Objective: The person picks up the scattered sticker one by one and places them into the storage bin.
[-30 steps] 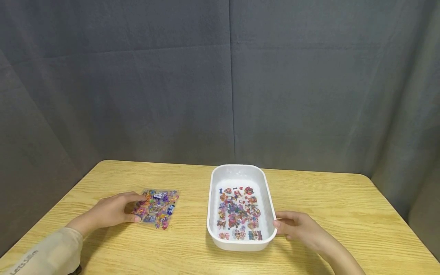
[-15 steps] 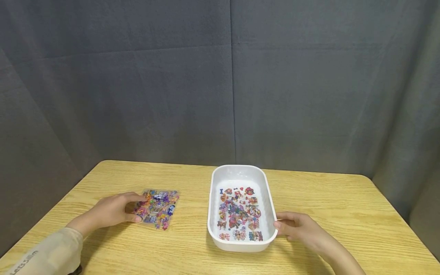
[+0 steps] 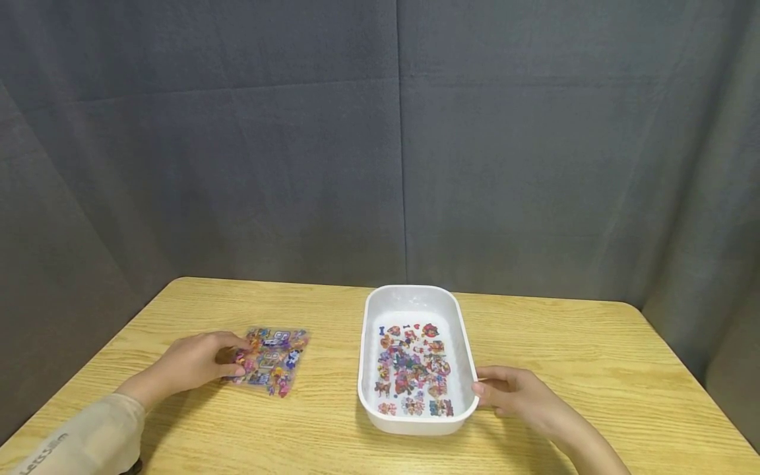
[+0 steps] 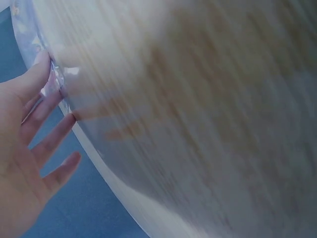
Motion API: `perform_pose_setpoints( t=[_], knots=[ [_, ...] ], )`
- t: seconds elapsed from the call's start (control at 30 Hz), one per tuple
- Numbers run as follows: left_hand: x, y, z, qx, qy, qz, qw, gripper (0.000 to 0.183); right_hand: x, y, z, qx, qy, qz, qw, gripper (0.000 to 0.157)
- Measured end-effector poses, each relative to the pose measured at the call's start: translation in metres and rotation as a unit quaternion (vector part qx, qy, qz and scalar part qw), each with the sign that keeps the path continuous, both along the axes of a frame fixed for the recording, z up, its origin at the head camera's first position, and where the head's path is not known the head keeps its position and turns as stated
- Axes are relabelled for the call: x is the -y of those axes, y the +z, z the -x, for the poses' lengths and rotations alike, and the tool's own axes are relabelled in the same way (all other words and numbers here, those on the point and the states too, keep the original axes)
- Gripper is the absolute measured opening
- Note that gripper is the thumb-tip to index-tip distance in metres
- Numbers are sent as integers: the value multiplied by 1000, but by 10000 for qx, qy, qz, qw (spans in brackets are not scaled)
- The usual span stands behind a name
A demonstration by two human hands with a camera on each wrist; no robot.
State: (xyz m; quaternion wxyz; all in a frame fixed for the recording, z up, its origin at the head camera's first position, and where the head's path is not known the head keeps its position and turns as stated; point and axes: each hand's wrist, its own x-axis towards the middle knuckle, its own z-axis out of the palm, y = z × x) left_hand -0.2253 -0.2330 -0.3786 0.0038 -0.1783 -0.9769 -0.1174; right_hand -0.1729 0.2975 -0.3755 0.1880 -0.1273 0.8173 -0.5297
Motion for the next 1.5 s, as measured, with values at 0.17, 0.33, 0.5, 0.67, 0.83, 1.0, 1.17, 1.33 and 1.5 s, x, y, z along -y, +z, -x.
perform_pose_setpoints(
  t=[0.17,0.33,0.5,0.67,0.83,1.0,1.17,1.33,1.5],
  knots=[
    [-1,-1,1,-229,19,17,9997,30,1,1,0,-5,6,-24,10000,62],
    [-1,-3,1,-421,27,-27,9991,20,0,0,0,14,25,-3,10000,63],
    [-3,-2,1,-438,50,-91,9990,11,0,0,0,30,36,15,10000,63],
    [-4,2,-1,-236,205,-148,9994,8,0,0,0,22,13,34,10000,63],
    [-6,7,-4,-171,264,-240,9992,9,0,0,1,11,41,25,10000,62],
    [-8,13,-6,-258,208,-449,9984,18,0,1,0,11,74,37,10000,61],
    [-10,17,-7,-516,110,-510,9973,19,0,1,0,26,57,14,10000,61],
    [-12,21,-8,-674,99,-575,9960,16,0,1,0,-15,33,-20,10000,62],
    [-14,25,-8,-737,81,-621,9953,16,1,1,0,-52,17,-26,10000,61]
  ],
)
